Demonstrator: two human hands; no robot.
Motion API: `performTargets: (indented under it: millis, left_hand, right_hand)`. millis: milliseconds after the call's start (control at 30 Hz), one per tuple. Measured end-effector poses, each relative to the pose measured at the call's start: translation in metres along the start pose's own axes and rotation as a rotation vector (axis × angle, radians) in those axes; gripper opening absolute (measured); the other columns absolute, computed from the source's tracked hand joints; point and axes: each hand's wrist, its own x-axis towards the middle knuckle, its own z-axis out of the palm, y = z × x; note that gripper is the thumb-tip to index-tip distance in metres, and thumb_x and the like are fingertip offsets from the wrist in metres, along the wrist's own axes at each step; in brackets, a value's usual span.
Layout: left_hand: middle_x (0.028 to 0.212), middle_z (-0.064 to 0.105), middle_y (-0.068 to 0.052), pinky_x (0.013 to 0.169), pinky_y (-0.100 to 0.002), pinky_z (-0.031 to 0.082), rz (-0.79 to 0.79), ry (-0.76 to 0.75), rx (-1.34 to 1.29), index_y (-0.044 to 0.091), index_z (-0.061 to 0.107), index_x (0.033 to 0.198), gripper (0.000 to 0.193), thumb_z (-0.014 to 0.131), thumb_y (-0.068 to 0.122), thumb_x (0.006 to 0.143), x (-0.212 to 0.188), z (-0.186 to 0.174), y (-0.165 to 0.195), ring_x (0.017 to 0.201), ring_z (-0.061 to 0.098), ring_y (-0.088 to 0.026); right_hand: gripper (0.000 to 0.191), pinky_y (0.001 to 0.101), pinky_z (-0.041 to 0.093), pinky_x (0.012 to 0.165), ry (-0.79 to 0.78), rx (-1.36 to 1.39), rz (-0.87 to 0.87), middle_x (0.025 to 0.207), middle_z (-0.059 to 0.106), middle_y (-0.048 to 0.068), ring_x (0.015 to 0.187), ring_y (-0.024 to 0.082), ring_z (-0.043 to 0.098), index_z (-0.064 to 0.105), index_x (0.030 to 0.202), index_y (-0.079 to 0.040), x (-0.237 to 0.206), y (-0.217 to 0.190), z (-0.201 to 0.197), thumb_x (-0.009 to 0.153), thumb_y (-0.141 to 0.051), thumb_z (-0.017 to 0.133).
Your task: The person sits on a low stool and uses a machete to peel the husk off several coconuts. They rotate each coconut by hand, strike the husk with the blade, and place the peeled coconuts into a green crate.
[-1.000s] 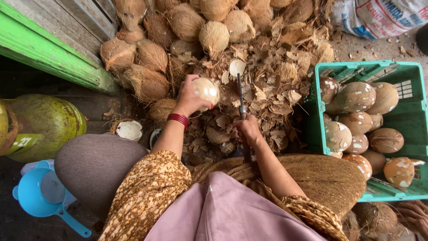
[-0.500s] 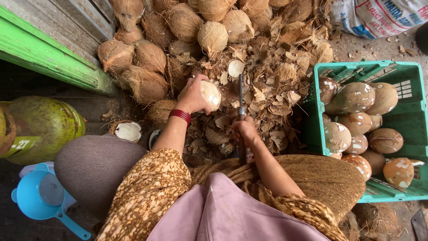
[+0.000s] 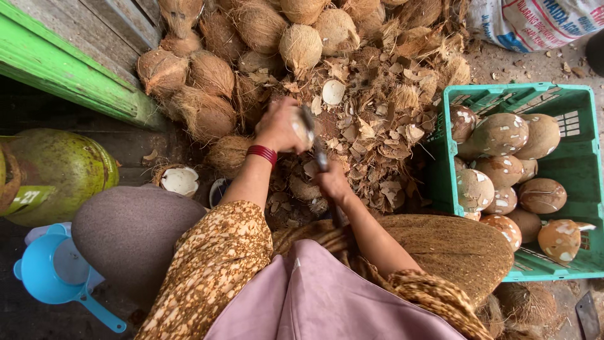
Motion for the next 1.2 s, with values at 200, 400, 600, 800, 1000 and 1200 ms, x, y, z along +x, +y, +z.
performTargets:
  millis: [200, 400, 600, 800, 1000, 1200]
  left_hand:
    - [0.135, 0.053, -0.007, 0.103, -0.054, 0.055, 0.008, 0.084, -0.247, 0.028, 0.046, 0.135, 0.109, 0.094, 0.001, 0.040, -0.006, 0.001, -0.013, 0.127, 0.055, -0.031]
    - [0.131, 0.052, -0.008, 0.099, -0.051, 0.057, 0.075, 0.091, -0.031, 0.027, 0.042, 0.135, 0.114, 0.099, 0.008, 0.039, 0.006, 0.007, -0.017, 0.121, 0.058, -0.031]
    - [0.132, 0.051, -0.007, 0.100, -0.051, 0.055, 0.034, 0.100, -0.078, 0.028, 0.041, 0.135, 0.113, 0.098, 0.007, 0.039, 0.005, 0.011, -0.026, 0.121, 0.058, -0.031]
    - [0.134, 0.053, -0.013, 0.107, -0.052, 0.051, 0.002, 0.244, -0.451, 0.026, 0.032, 0.141, 0.120, 0.103, 0.028, 0.044, -0.011, 0.025, -0.036, 0.124, 0.056, -0.034]
    - [0.134, 0.053, -0.011, 0.101, -0.053, 0.053, 0.271, 0.420, -0.125, 0.023, 0.034, 0.137, 0.129, 0.108, 0.020, 0.032, -0.013, 0.051, -0.024, 0.128, 0.049, -0.043]
    - [0.141, 0.036, -0.020, 0.089, -0.050, 0.064, 0.034, 0.398, -0.228, 0.032, 0.038, 0.142, 0.115, 0.097, 0.003, 0.048, -0.016, 0.062, -0.027, 0.112, 0.064, -0.041]
  right_hand:
    - [0.014, 0.0317, 0.042, 0.039, 0.084, 0.366, -0.031, 0.065, 0.058, 0.010, 0.044, 0.018, 0.050, 0.053, 0.090, -0.004, -0.002, -0.002, -0.019, 0.082, 0.003, 0.062]
    - [0.018, 0.0292, 0.050, 0.042, 0.129, 0.035, -0.498, 0.065, 0.056, 0.003, 0.049, 0.012, 0.052, 0.053, 0.084, -0.009, -0.040, -0.027, -0.021, 0.085, -0.006, 0.071]
    - [0.023, 0.0323, 0.043, 0.041, -0.069, 0.124, 0.014, 0.064, 0.054, 0.003, 0.048, 0.015, 0.049, 0.047, 0.090, -0.012, 0.001, 0.001, -0.005, 0.082, 0.003, 0.063]
    - [0.012, 0.0332, 0.039, 0.037, 0.024, 0.127, -0.044, 0.061, 0.055, 0.007, 0.040, 0.017, 0.047, 0.057, 0.088, 0.000, 0.008, 0.001, -0.011, 0.081, 0.000, 0.067]
    - [0.015, 0.0300, 0.048, 0.046, 0.146, -0.010, -0.410, 0.066, 0.060, 0.001, 0.052, 0.013, 0.054, 0.056, 0.088, -0.009, -0.040, -0.023, -0.017, 0.080, -0.002, 0.066]
    - [0.021, 0.0337, 0.046, 0.046, 0.059, 0.049, -0.165, 0.066, 0.052, 0.001, 0.053, 0.015, 0.050, 0.047, 0.081, -0.012, -0.030, -0.007, 0.000, 0.081, 0.004, 0.062]
